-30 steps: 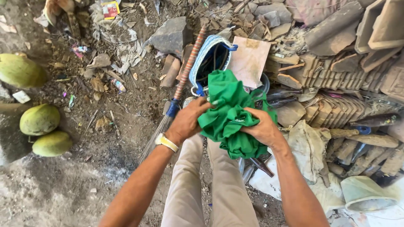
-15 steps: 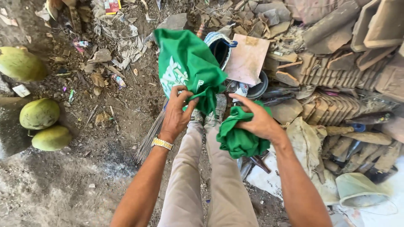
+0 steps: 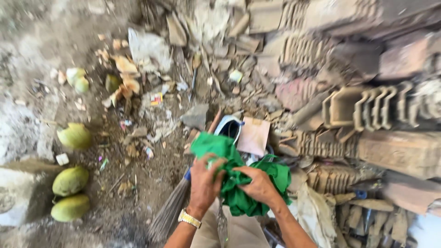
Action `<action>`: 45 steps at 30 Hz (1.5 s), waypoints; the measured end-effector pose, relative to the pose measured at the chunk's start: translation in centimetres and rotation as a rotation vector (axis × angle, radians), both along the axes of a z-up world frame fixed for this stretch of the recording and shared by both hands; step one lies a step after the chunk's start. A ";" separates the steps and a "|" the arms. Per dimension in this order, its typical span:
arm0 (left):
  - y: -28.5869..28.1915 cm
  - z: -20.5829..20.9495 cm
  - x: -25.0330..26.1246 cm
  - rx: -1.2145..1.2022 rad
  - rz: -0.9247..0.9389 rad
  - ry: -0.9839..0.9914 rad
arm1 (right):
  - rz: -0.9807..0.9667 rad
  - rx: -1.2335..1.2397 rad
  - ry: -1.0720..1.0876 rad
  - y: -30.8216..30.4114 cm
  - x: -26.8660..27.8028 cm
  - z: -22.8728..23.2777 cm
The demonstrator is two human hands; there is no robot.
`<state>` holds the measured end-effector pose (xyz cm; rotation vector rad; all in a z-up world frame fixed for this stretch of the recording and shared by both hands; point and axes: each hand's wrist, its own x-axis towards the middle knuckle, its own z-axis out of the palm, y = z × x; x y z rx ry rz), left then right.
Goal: Cleaning a yard area and gathering coconuts into a basket.
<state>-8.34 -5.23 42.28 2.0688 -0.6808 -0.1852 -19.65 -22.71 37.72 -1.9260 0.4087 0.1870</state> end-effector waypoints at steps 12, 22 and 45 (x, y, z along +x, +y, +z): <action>-0.4 6.3 -1.2 0.220 -0.065 0.122 | -0.104 -0.345 -0.223 2.5 -0.8 14.2; 0.9 10.6 0.4 0.019 -0.333 0.404 | -0.175 -0.376 -0.296 2.7 -2.3 15.1; 1.5 12.1 3.5 -0.089 -0.284 0.005 | 0.141 -0.230 -0.073 -0.1 3.6 19.6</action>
